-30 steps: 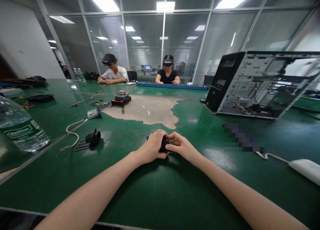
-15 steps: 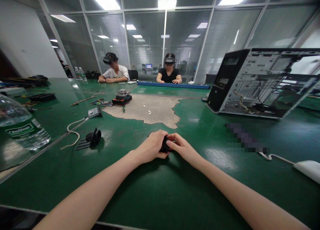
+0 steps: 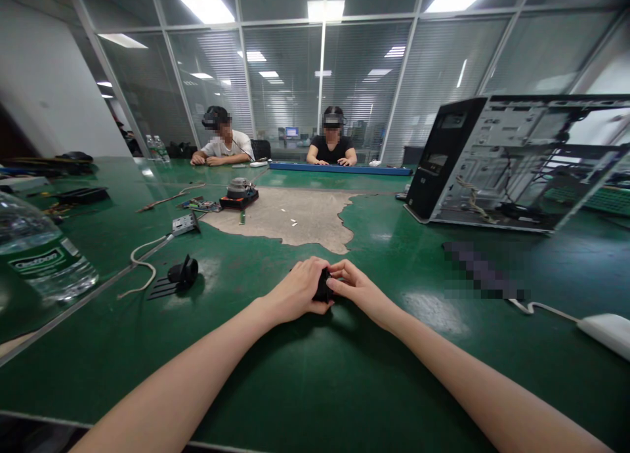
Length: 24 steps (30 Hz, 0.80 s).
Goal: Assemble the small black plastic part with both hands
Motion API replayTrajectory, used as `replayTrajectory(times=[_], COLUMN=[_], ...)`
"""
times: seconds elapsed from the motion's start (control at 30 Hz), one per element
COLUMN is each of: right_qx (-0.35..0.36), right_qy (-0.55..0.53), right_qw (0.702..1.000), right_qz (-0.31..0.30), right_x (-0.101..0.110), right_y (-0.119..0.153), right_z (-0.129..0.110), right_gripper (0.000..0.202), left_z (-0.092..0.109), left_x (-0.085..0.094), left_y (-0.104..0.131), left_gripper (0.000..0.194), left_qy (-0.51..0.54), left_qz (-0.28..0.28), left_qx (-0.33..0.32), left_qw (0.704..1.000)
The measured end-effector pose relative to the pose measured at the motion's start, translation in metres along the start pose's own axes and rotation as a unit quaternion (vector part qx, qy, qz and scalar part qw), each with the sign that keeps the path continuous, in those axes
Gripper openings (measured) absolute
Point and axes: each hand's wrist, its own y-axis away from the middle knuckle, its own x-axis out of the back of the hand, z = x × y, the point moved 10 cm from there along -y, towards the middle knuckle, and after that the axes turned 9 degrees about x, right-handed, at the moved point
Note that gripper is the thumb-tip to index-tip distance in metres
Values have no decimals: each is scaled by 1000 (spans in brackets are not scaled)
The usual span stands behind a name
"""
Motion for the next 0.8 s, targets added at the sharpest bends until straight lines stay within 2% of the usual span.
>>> replayTrajectory(times=[0.1,0.3,0.47,0.63,0.8], right_qx=[-5,18,19,3,11], right_qy=[14,-40,-22,-7,-25], right_qw=[1000,997,999,1000,999], right_qz=[-11,-58,-22,-7,-33], right_x=[0,-7,-2,2,0], right_y=[0,5,4,1,3], right_z=[0,-9,-6,3,-4], right_gripper=[28,33,21,27,28], left_z=[-2,-5,-2,-4,-5], left_x=[-3,-5,-3,-4,-5], left_y=[0,-1,-1,-1,-1], left_gripper=[49,48,50,51,51], left_qy=[-11,-5,8,4,11], left_qz=[0,-3,-2,2,2], left_qx=[-1,6,2,4,8], left_qw=[1000,1000,1000,1000,1000])
